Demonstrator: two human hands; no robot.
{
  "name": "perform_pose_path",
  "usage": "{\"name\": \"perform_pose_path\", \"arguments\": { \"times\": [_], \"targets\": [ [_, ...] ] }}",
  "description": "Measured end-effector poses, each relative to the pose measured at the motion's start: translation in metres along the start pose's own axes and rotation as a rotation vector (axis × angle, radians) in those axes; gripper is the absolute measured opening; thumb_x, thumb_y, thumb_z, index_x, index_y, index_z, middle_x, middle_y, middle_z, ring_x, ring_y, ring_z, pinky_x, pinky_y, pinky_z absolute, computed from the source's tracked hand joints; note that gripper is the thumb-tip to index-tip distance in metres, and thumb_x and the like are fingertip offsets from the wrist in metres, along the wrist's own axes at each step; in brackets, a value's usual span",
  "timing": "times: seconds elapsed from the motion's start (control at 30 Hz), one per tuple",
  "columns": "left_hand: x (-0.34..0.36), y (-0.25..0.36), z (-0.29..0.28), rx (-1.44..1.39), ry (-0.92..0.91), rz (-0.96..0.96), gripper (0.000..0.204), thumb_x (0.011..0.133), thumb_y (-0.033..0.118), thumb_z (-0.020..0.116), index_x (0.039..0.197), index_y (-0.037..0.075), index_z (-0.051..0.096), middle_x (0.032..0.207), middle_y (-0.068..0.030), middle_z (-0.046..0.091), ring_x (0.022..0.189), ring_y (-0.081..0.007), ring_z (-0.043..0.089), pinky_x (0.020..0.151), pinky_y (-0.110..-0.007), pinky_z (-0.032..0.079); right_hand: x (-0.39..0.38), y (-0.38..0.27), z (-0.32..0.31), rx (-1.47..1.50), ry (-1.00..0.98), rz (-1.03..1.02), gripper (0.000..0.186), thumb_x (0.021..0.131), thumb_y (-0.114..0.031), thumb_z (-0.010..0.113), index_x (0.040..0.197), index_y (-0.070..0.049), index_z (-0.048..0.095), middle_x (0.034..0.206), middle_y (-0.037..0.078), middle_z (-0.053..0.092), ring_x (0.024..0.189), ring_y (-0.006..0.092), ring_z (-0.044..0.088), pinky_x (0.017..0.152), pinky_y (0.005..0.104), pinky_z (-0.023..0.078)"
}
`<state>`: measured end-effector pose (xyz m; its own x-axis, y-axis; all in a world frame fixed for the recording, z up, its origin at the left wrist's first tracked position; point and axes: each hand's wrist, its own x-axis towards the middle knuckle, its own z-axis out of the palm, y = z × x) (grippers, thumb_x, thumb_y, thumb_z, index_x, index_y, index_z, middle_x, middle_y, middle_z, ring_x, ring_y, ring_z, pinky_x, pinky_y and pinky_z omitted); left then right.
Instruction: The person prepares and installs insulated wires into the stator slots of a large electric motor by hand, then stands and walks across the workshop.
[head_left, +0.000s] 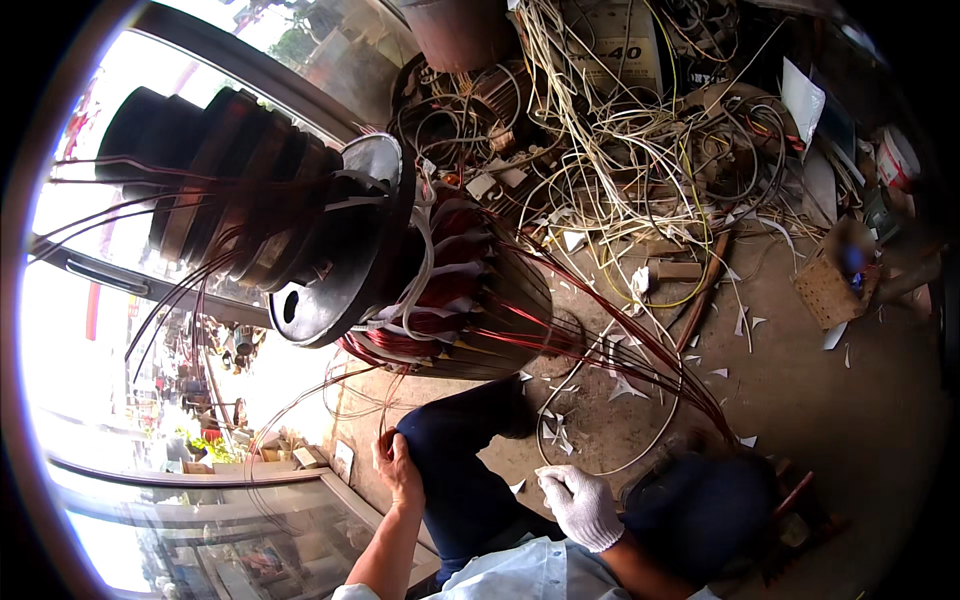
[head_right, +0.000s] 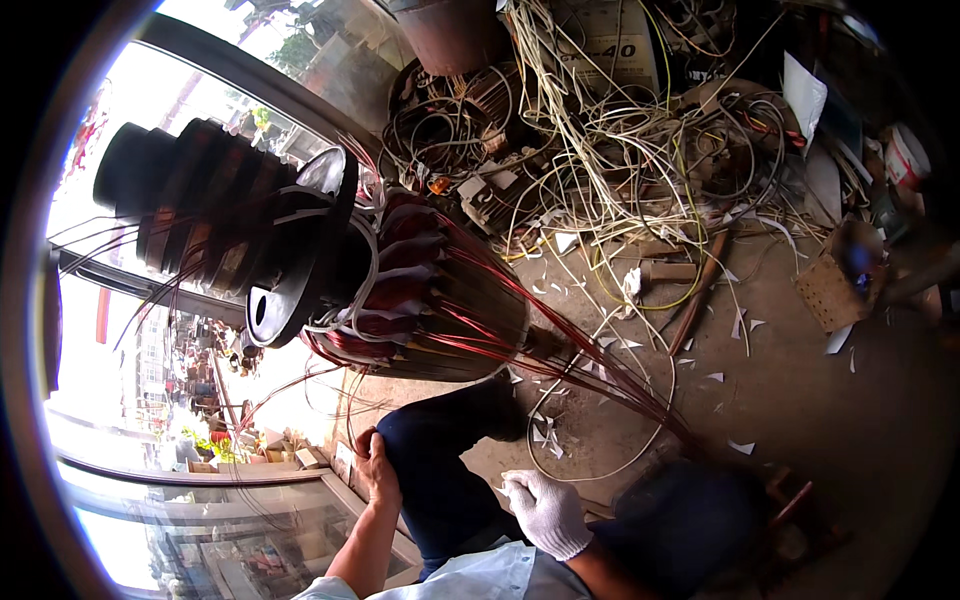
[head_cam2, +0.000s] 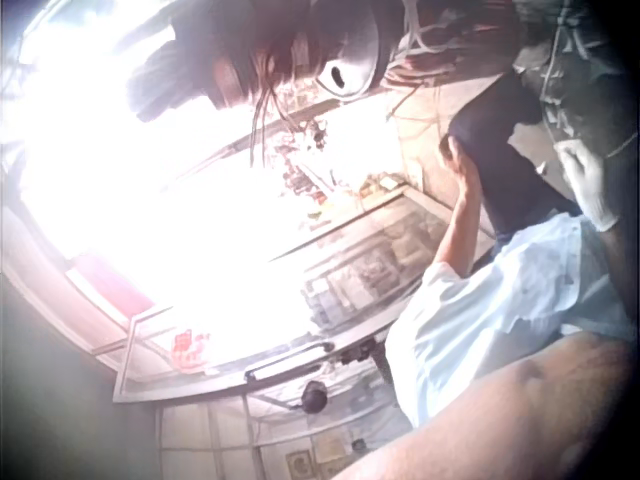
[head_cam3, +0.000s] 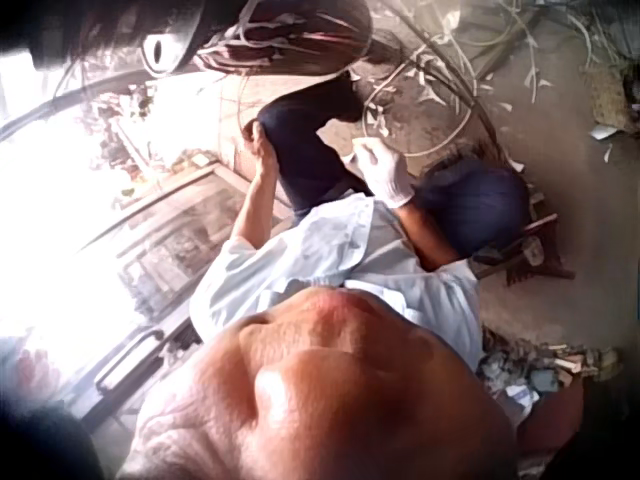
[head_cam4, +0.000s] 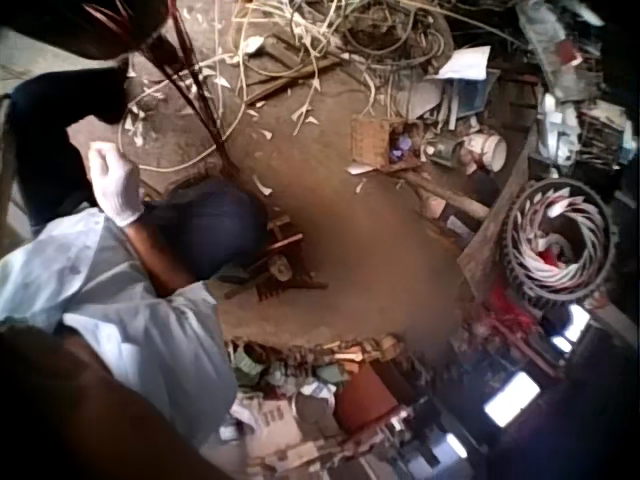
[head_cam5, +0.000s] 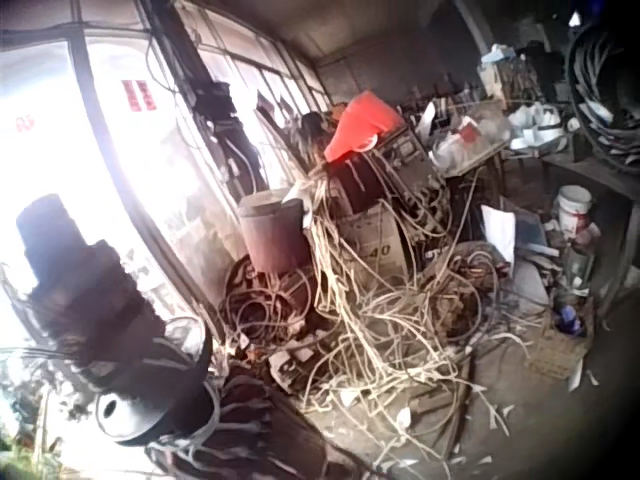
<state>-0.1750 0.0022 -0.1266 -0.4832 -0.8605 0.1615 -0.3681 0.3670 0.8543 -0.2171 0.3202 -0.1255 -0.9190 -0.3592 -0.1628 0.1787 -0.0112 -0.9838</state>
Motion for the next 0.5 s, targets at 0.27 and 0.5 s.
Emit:
{"name": "perform_pose_path", "arguments": {
  "times": [0.27,0.5],
  "targets": [
    [-0.017,0.005,-0.003,-0.021,-0.049,0.302,0.014,0.094,0.007,0.064,0.106,0.001,0.065,0.107,-0.0099,0.063,0.096,-0.0198,0.06,0.087,-0.031,0.049,0.081,-0.186,-0.066,-0.487,0.407,-0.905,0.026,0.088,-0.008,0.075,0.112,-0.005,0.067,0.087,0.012,0.072,0.074,0.0302,0.07,0.066,0.0392,0.055],
    [-0.038,-0.006,-0.014,-0.015,-0.011,0.469,0.019,0.09,0.005,0.066,0.108,0.002,0.063,0.111,-0.014,0.063,0.104,-0.0296,0.061,0.094,-0.039,0.048,0.216,-0.233,-0.043,-1.162,0.167,-0.223,0.044,0.094,-0.036,0.06,0.125,-0.007,0.066,0.119,0.023,0.069,0.113,0.0387,0.065,0.098,0.0471,0.052]
  ]
}}
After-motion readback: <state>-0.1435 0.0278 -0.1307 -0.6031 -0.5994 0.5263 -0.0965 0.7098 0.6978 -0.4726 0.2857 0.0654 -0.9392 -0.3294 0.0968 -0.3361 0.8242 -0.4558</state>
